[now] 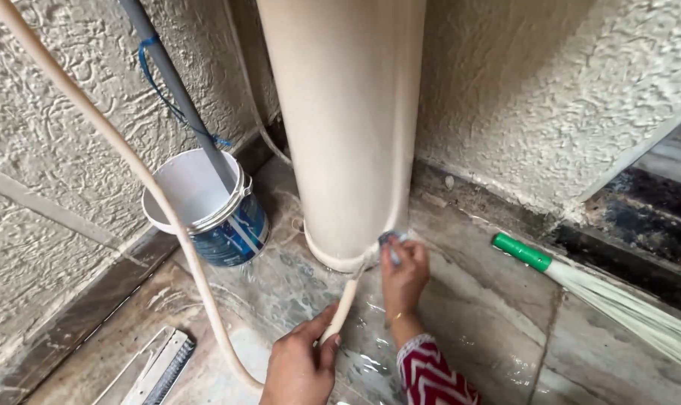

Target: The person is cleaning a pedestal sink and the floor around its base using water from a hose, a scrub brush, and a broom.

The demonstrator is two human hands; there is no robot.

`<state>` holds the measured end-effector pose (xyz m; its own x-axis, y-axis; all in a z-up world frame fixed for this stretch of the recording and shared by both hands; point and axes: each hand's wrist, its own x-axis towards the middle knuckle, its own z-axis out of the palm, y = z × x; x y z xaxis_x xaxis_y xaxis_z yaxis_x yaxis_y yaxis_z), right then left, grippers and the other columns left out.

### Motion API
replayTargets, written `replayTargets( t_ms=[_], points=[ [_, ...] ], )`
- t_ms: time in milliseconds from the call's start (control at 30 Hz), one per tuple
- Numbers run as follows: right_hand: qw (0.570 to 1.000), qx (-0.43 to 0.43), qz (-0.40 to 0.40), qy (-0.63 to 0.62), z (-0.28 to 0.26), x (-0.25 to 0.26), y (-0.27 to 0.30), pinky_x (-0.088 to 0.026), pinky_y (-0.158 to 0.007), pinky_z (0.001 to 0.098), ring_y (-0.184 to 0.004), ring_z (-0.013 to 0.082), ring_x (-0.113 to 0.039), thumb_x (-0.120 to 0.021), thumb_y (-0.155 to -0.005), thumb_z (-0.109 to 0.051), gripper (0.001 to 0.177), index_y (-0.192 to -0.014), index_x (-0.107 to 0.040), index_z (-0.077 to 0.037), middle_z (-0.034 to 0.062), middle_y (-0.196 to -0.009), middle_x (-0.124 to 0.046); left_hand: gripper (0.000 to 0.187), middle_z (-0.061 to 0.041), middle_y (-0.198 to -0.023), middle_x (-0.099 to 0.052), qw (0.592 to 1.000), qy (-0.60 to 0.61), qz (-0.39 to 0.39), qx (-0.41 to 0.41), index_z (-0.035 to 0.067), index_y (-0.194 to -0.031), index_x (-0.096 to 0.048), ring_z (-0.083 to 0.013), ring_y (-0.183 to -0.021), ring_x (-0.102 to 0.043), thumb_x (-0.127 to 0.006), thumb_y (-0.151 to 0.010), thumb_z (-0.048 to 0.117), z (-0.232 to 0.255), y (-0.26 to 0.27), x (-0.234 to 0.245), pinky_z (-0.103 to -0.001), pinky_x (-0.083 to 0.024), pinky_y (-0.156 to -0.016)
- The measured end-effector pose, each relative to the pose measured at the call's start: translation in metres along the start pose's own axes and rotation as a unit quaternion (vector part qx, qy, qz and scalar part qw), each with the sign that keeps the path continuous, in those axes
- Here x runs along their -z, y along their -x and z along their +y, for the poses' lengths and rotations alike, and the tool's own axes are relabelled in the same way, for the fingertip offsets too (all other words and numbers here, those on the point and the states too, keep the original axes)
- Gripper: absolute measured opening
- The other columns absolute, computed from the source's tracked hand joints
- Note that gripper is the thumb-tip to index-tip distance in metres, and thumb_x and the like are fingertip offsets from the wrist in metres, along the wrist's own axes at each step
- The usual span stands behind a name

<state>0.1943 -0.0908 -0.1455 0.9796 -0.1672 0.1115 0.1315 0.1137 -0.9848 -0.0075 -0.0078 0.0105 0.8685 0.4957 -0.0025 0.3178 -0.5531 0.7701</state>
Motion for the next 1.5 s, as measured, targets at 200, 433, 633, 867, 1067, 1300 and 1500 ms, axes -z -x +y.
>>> replayTargets(
  t_ms=[200, 433, 633, 867, 1067, 1300, 1500],
  points=[
    [0.908, 0.309, -0.042, 0.280, -0.014, 0.003, 0.014, -0.054, -0.077, 0.0378, -0.086, 0.0272, -0.063, -0.084, -0.073, -0.006, 0.025, -0.097, -0.080, -0.009, 0.0085, -0.088, -0.064, 0.056, -0.017, -0.107, -0.077, 1.000, -0.001, -0.001, -0.010, 0.025, -0.136, -0.069, -0.0355, -0.099, -0.075, -0.073, -0.081, 0.015, -0.001, -0.010, -0.001, -0.042, -0.057, -0.088],
    [0.934, 0.242, 0.048, 0.258, -0.034, -0.004, 0.013, -0.055, -0.076, 0.0367, -0.085, 0.0260, -0.065, -0.082, -0.080, -0.007, 0.023, -0.102, -0.078, -0.006, 0.0112, -0.095, -0.065, 0.054, -0.016, -0.111, -0.076, 0.999, -0.007, -0.026, 0.032, 0.028, -0.136, -0.069, -0.0346, -0.099, -0.074, -0.072, -0.083, 0.017, 0.000, -0.001, 0.002, -0.040, -0.058, -0.089],
    [0.955, 0.158, -0.064, 0.243, -0.010, 0.000, 0.034, -0.056, -0.070, 0.0347, -0.076, 0.0240, -0.069, -0.084, -0.074, -0.006, 0.023, -0.096, -0.081, -0.009, 0.0102, -0.090, -0.073, 0.054, -0.015, -0.110, -0.076, 0.999, 0.011, -0.015, 0.028, 0.026, -0.135, -0.069, -0.0342, -0.101, -0.074, -0.072, -0.083, 0.015, 0.015, -0.006, 0.005, -0.041, -0.057, -0.089],
    [0.982, -0.017, 0.139, 0.126, 0.106, -0.001, -0.019, -0.057, -0.072, 0.0282, -0.074, 0.0145, -0.074, -0.079, -0.085, -0.011, 0.015, -0.099, -0.079, -0.005, 0.0077, -0.085, -0.080, 0.055, -0.014, -0.106, -0.077, 0.999, 0.002, -0.022, 0.042, 0.028, -0.137, -0.068, -0.0341, -0.098, -0.074, -0.071, -0.083, 0.016, 0.013, 0.002, 0.016, -0.041, -0.057, -0.088],
    [0.968, -0.021, 0.105, 0.226, 0.071, -0.009, 0.013, -0.056, -0.071, 0.0314, -0.070, 0.0182, -0.076, -0.085, -0.078, -0.017, 0.020, -0.096, -0.083, -0.008, 0.0130, -0.079, -0.078, 0.055, -0.014, -0.108, -0.077, 0.999, 0.025, -0.025, -0.011, 0.025, -0.135, -0.069, -0.0322, -0.090, -0.078, -0.073, -0.081, 0.014, -0.016, -0.006, -0.004, -0.040, -0.061, -0.082],
    [0.959, 0.038, 0.146, 0.239, 0.022, 0.001, -0.031, -0.055, -0.067, 0.0331, -0.071, 0.0193, -0.072, -0.080, -0.089, -0.021, 0.017, -0.100, -0.081, -0.008, 0.0122, -0.087, -0.075, 0.054, -0.010, -0.100, -0.078, 0.994, -0.004, -0.079, 0.079, 0.032, -0.138, -0.067, -0.0303, -0.081, -0.080, -0.075, -0.085, 0.022, -0.007, -0.015, -0.012, -0.038, -0.062, -0.083],
    [0.965, -0.055, 0.082, 0.241, 0.046, 0.010, -0.013, -0.055, -0.066, 0.0329, -0.065, 0.0203, -0.072, -0.080, -0.082, -0.016, 0.016, -0.093, -0.082, -0.005, 0.0116, -0.077, -0.078, 0.060, -0.015, -0.103, -0.078, 0.998, 0.006, -0.030, -0.060, 0.025, -0.137, -0.069, -0.0353, -0.092, -0.076, -0.075, -0.078, 0.013, -0.021, -0.020, -0.039, -0.044, -0.058, -0.084]
  ],
)
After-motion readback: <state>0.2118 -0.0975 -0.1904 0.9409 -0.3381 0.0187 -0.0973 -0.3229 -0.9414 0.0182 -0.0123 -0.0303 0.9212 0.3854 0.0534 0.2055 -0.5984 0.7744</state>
